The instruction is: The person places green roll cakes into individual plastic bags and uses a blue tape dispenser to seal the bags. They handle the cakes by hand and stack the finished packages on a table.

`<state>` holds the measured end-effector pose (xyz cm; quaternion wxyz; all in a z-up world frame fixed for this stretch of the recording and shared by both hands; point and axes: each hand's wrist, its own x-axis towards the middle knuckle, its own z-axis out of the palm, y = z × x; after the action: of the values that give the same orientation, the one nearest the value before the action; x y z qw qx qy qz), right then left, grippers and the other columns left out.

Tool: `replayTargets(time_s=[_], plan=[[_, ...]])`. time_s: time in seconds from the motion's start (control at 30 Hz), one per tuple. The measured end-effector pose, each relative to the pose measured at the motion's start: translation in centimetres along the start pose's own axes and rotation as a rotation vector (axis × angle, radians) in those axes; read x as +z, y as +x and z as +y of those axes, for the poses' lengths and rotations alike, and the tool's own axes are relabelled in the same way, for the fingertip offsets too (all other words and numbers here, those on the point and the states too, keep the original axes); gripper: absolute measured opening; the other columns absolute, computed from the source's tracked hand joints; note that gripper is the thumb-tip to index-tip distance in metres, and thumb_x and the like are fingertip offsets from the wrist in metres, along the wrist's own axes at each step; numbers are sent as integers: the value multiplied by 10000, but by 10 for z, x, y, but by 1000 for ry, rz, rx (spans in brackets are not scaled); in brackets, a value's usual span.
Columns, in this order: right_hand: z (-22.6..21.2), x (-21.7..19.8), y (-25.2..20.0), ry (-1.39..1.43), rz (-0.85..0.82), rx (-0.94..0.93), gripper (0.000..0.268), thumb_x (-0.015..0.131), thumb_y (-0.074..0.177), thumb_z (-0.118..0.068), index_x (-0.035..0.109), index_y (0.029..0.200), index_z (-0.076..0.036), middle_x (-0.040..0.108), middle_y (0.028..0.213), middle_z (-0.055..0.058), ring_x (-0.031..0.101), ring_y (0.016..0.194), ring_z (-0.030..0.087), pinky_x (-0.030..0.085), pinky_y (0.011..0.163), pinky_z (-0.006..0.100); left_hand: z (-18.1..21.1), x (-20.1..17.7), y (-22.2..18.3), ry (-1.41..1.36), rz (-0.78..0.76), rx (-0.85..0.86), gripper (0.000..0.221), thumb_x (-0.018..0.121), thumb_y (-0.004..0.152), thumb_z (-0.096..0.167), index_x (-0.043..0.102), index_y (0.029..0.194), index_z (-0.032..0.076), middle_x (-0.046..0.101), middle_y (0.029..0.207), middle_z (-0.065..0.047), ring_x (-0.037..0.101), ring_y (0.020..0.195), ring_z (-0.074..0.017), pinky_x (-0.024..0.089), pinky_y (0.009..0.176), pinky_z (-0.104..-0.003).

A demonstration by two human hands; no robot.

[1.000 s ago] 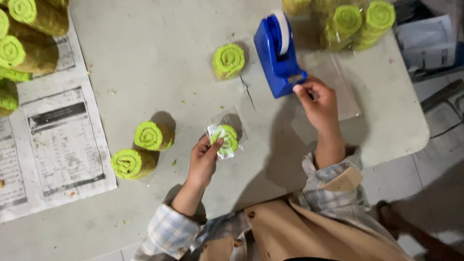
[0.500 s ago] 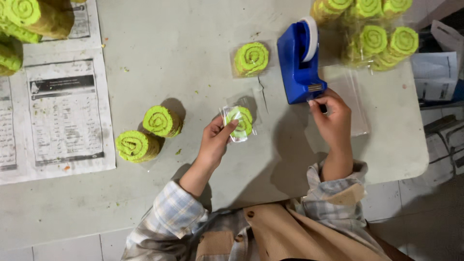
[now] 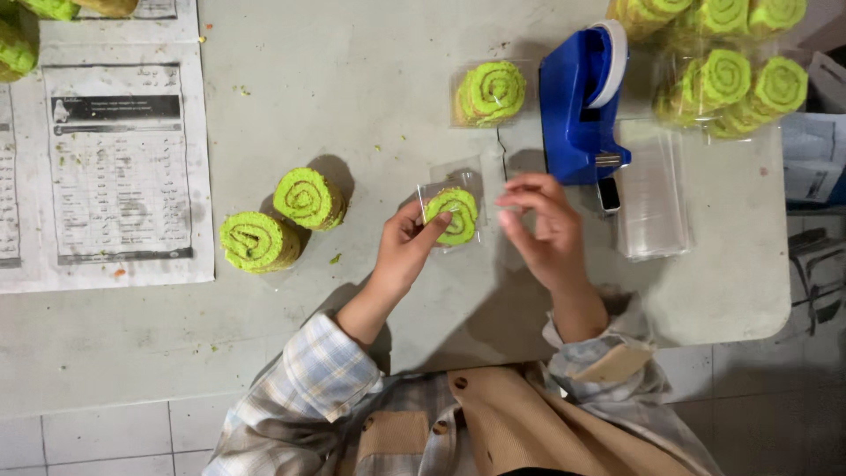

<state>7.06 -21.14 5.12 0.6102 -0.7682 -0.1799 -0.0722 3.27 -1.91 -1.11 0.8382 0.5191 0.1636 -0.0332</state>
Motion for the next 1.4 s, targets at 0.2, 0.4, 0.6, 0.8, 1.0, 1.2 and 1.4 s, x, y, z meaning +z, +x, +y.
replayTargets(time_s=[0.2, 0.4, 0.6, 0.8, 1.0, 1.2, 1.4], plan=[[23, 23, -10, 152, -56, 188, 600, 735, 935, -36, 471, 1473, 3, 614, 1295, 189, 661, 1107, 231, 526, 842, 311, 16, 11, -7, -10, -6, 31, 265, 762, 909, 78, 706, 1139, -41, 703, 855, -84, 663, 795, -115, 612, 716, -292], [23, 22, -10, 229, -62, 226, 832, 745, 913, 1, 275, 1596, -75, 545, 1268, 169, 677, 1005, 189, 528, 821, 275, 22, 13, -10, 8, -43, 39, 263, 755, 915, 71, 703, 1141, -53, 704, 841, -104, 658, 775, -123, 603, 701, -284], [24, 22, -11, 212, -62, 219, 866, 761, 904, 20, 257, 1602, -79, 547, 1265, 166, 684, 989, 188, 528, 812, 279, 20, 13, -10, 14, -43, 51, 271, 763, 909, 68, 697, 1137, -63, 701, 829, -104, 662, 763, -121, 599, 692, -274], [25, 21, -11, 230, -54, 233, 888, 787, 887, 0, 263, 1599, -70, 543, 1259, 172, 697, 977, 202, 531, 807, 281, 17, 12, -10, 11, -51, 50, 260, 761, 912, 71, 701, 1127, -61, 698, 803, -97, 665, 731, -115, 598, 666, -263], [26, 22, -11, 237, -48, 235, 890, 782, 890, 12, 254, 1601, -68, 542, 1259, 172, 703, 975, 203, 527, 805, 276, 20, 13, -9, 30, -57, 56, 248, 757, 922, 91, 706, 1113, -57, 699, 802, -94, 657, 731, -109, 594, 657, -257], [24, 23, -10, 237, -48, 231, 888, 778, 891, 15, 250, 1599, -69, 536, 1267, 180, 705, 994, 223, 518, 804, 289, 26, 16, -11, 32, -53, 54, 230, 759, 919, 94, 710, 1090, -52, 687, 778, -87, 637, 719, -97, 581, 645, -246], [23, 14, -5, 164, -8, 90, 333, 682, 1016, -99, 576, 1305, 28, 506, 1417, 207, 628, 1280, 350, 514, 931, 361, 12, 7, -7, 36, -33, 72, 215, 761, 921, 89, 713, 1076, -51, 670, 766, -64, 623, 718, -84, 568, 641, -235]])
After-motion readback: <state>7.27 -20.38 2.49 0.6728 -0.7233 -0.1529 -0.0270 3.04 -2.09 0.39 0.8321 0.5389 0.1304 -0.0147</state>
